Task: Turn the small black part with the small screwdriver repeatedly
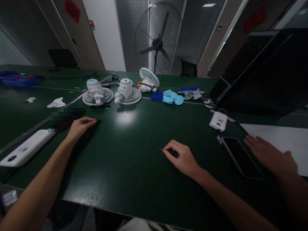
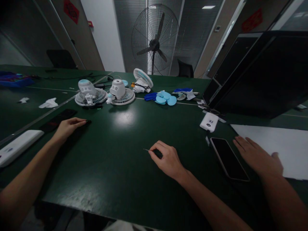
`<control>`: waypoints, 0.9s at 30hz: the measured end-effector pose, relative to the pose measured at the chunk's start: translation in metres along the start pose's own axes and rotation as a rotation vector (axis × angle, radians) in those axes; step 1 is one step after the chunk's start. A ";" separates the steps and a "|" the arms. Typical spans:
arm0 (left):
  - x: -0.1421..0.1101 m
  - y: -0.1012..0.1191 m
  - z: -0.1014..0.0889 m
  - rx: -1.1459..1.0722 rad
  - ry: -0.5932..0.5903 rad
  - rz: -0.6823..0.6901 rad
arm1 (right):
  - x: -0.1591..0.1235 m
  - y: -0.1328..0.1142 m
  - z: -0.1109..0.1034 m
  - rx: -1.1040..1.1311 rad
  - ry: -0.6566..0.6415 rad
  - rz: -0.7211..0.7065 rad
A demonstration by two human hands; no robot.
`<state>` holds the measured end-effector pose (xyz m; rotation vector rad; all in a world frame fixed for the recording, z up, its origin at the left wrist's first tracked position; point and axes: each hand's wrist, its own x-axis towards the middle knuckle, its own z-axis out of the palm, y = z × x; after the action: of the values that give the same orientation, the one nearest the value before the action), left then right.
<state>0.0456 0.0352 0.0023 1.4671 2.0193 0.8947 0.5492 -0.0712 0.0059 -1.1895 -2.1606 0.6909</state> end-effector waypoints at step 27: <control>-0.143 0.135 0.154 -0.070 -0.649 0.774 | -0.002 -0.002 0.001 -0.104 0.002 -0.076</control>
<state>0.2847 -0.0381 0.0012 2.1798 0.9406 0.6101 0.5485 -0.0738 0.0062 -1.1531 -2.2513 0.5513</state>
